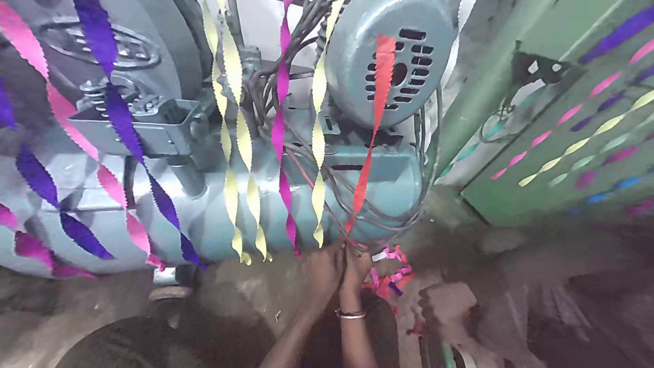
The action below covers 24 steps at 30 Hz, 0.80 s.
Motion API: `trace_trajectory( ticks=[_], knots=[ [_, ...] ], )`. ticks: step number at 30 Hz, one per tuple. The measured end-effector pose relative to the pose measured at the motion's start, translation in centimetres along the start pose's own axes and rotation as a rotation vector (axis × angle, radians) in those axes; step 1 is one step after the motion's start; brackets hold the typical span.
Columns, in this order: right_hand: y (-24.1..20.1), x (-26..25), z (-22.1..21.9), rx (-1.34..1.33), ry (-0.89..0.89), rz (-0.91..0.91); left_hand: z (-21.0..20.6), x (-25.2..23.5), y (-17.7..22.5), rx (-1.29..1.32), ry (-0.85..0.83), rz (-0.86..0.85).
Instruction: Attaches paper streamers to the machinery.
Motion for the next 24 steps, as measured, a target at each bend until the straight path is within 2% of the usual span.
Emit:
trace_trajectory(
  ticks=[3, 6, 10, 13, 15, 17, 18, 20, 22, 23, 24],
  knots=[
    [0.4, 0.2, 0.5, 0.043, 0.05, 0.013, 0.3, 0.3, 0.1, -0.051, 0.02, 0.023],
    [1.9, 0.1, 0.8, 0.145, 0.03, -0.039, 0.6, 0.2, 0.1, -0.09, -0.034, 0.055],
    [2.5, 0.8, 0.2, 0.141, -0.01, -0.077, 0.6, 0.4, 0.1, -0.156, -0.156, 0.134],
    [2.8, 1.7, 1.4, 0.415, -0.095, -0.124, 1.3, 0.4, 0.6, -0.139, -0.177, 0.146],
    [3.2, 2.8, 4.2, 0.59, -0.085, -0.177, 1.6, 1.3, 0.9, -0.042, -0.09, 0.002],
    [2.2, 4.4, 8.3, 0.553, -0.078, -0.136, 1.1, 2.6, 0.7, 0.092, 0.062, -0.155],
    [0.9, 5.7, 10.8, 0.512, -0.076, -0.116, 0.8, 3.6, 0.4, 0.133, 0.072, -0.171],
    [-3.3, 8.2, 16.0, 0.55, -0.011, 0.048, -0.7, 5.7, -1.0, 0.173, -0.016, -0.108],
    [-8.2, 10.5, 22.6, 0.827, 0.177, 0.197, -3.2, 8.0, -2.3, 0.212, -0.138, -0.042],
    [-10.2, 11.2, 26.2, 0.992, 0.289, 0.209, -4.4, 9.1, -2.7, 0.241, -0.182, -0.045],
    [-11.8, 11.3, 29.7, 1.113, 0.374, 0.13, -5.5, 10.0, -2.5, 0.282, -0.23, -0.041]
  ],
)
Point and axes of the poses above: each hand's wrist, its own x-axis away from the middle knuckle, its own z-axis out of the back of the hand, y = z × x, the point moved 6 cm from there along -x, towards the middle knuckle, and after that the axes turned 13 degrees about -x, right-handed, at the moved point
